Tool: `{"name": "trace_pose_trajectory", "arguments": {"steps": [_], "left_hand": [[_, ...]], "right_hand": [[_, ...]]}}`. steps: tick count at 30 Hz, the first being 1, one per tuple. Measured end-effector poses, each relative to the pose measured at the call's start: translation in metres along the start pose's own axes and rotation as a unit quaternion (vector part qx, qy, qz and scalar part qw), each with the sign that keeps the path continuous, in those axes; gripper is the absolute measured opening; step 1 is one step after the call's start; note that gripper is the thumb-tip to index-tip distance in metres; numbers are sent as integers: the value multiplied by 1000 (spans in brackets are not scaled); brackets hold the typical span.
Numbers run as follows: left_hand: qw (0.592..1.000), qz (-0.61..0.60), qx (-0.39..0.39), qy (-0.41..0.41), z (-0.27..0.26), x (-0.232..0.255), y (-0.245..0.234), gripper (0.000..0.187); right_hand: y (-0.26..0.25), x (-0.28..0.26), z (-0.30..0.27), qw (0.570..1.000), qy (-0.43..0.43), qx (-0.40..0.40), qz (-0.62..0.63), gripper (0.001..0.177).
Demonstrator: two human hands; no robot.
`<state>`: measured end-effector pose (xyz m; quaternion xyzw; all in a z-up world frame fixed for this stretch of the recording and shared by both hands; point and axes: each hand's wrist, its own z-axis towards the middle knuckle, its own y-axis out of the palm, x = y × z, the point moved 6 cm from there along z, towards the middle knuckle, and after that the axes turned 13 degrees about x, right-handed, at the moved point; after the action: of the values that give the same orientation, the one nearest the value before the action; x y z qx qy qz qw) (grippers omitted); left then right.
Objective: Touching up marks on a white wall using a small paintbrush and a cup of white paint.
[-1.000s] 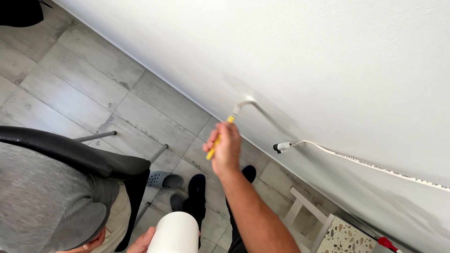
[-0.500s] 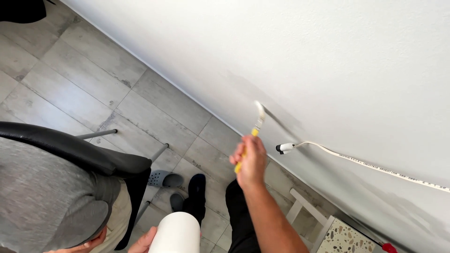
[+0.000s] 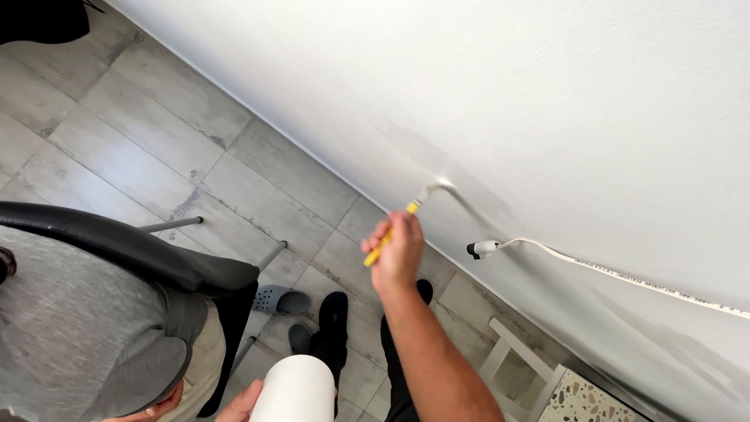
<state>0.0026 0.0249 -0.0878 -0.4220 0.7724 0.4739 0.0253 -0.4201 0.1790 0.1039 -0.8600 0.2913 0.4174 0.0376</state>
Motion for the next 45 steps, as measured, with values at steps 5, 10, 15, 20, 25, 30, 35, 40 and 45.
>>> {"name": "trace_pose_trajectory", "arguments": {"steps": [5, 10, 15, 20, 25, 30, 35, 40, 45], "left_hand": [[998, -37, 17, -42, 0, -5, -54, 87], [998, 47, 4, 35, 23, 10, -128, 67], [994, 63, -3, 86, 31, 11, -96, 66], [994, -83, 69, 7, 3, -7, 37, 72], [981, -156, -107, -45, -11, -22, 112, 71], [991, -132, 23, -28, -15, -20, 104, 82], [998, -54, 33, -27, 9, -1, -10, 88], [998, -42, -12, -33, 16, -1, -59, 82], [985, -141, -48, -86, 12, -10, -26, 78]], "right_hand": [[88, 17, -15, 992, 43, -84, -83, 17], [98, 15, -18, 982, 57, -114, -137, 26], [18, -10, -1, 997, 29, -42, -54, 11], [-94, -37, -14, 999, -25, 38, 3, 16], [-118, -40, -29, 993, -67, 71, 61, 29], [-32, -18, -11, 997, 2, 26, 68, 14], [82, -11, -29, 996, 56, -70, 4, 15], [129, 11, -20, 988, 35, -135, -72, 11], [86, 3, -17, 991, 30, -116, -57, 7]]}}
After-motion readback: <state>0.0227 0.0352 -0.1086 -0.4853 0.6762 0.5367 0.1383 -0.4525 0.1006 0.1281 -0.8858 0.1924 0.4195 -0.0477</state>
